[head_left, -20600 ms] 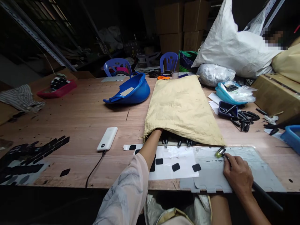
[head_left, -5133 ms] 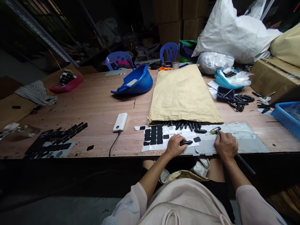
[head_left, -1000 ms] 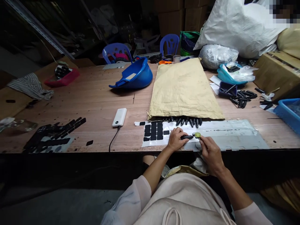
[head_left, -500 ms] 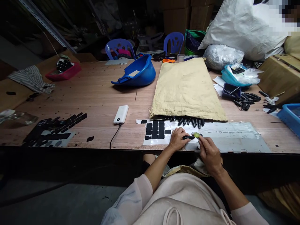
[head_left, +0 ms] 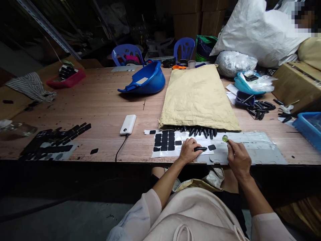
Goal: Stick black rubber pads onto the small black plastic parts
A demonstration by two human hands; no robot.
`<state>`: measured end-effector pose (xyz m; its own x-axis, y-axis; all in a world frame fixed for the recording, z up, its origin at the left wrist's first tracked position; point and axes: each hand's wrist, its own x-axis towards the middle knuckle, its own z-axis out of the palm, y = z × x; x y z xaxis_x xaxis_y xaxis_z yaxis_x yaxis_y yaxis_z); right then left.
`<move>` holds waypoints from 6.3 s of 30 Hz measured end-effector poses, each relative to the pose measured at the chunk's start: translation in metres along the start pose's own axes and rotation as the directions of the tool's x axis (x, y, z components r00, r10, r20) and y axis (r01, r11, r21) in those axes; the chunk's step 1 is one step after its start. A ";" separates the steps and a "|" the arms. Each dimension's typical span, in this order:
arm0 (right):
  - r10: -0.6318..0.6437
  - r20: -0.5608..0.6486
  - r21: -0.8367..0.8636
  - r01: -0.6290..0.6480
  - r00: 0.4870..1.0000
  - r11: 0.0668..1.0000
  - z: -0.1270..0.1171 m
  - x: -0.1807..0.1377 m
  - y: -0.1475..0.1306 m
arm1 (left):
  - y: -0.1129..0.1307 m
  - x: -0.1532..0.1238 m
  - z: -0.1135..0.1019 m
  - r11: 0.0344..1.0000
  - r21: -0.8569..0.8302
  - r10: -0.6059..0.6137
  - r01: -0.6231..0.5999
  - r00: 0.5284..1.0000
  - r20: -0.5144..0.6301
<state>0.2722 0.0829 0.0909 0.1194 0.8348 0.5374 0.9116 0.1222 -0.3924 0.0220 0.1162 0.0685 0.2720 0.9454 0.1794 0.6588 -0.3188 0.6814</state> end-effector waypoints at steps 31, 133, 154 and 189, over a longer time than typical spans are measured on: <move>0.058 -0.046 -0.344 -0.070 0.997 0.936 0.028 0.006 0.039 | -0.013 -0.122 0.018 0.920 0.265 -0.376 0.289 0.844 0.383; 0.028 0.020 -0.273 -0.021 0.999 0.962 0.026 0.011 0.035 | 0.011 0.001 0.000 0.996 -0.068 -0.049 0.053 0.997 0.054; 0.049 0.015 -0.322 -0.041 0.999 0.946 0.033 0.004 0.024 | -0.009 -0.122 0.006 0.895 0.244 0.403 -0.373 0.911 -0.086; 0.062 0.010 -0.339 -0.055 0.998 0.939 0.033 0.001 0.013 | 0.081 0.038 0.003 0.922 0.365 -0.144 0.129 0.990 0.014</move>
<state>0.2712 0.1032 0.0623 0.1721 0.8462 0.5043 0.9829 -0.1135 -0.1450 0.0878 0.1261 0.1290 0.1843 0.9804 0.0695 0.8985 -0.1967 0.3923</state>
